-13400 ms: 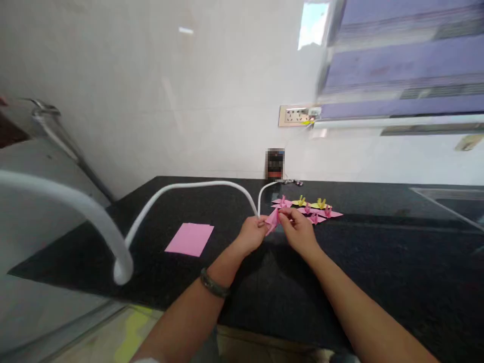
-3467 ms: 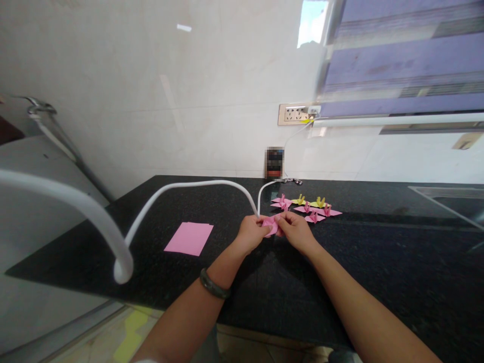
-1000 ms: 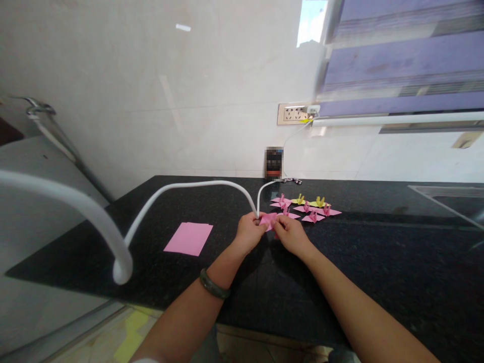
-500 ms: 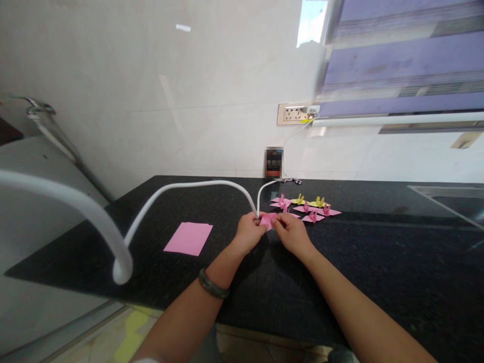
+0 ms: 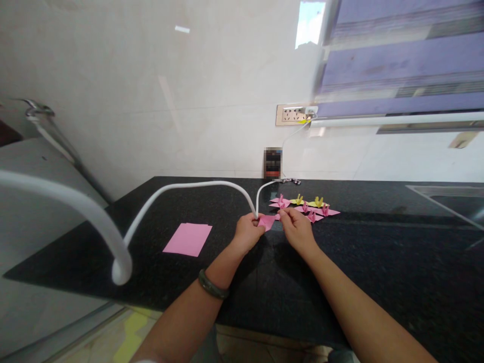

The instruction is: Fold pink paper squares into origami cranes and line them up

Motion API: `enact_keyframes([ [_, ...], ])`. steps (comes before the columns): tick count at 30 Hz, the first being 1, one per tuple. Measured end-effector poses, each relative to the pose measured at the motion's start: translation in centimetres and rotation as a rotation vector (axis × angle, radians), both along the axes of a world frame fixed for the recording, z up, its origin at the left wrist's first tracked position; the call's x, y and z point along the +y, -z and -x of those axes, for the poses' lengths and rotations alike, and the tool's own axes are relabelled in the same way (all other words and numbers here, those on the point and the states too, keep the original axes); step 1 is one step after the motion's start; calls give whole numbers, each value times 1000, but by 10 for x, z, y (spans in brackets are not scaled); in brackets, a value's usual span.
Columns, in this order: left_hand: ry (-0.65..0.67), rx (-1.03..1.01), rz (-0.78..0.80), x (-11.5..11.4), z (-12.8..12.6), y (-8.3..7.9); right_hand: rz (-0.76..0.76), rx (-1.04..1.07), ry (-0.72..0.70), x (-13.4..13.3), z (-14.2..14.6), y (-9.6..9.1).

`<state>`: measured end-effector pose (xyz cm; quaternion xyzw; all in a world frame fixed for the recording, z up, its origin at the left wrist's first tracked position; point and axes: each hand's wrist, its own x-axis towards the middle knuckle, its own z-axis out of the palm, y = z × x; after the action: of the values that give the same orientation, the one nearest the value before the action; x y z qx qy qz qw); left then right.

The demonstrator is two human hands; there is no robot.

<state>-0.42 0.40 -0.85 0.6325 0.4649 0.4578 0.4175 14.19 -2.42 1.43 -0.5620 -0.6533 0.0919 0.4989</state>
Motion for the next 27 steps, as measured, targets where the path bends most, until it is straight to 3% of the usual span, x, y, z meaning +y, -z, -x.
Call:
enact_keyframes([
  [9,25,26,9,-10,-6,-11,99,17,-146,0,8,7],
  [14,17,-142,106,-10,-6,-13,27,-40,-178,2,6,7],
  [18,-14,-260,172,-10,-8,-14,91,-76,-173,3,6,11],
  [22,7,-280,237,-12,-9,-17,90,-92,-178,3,4,11],
  [27,28,-253,197,-11,-5,-19,36,-166,-234,4,0,7],
])
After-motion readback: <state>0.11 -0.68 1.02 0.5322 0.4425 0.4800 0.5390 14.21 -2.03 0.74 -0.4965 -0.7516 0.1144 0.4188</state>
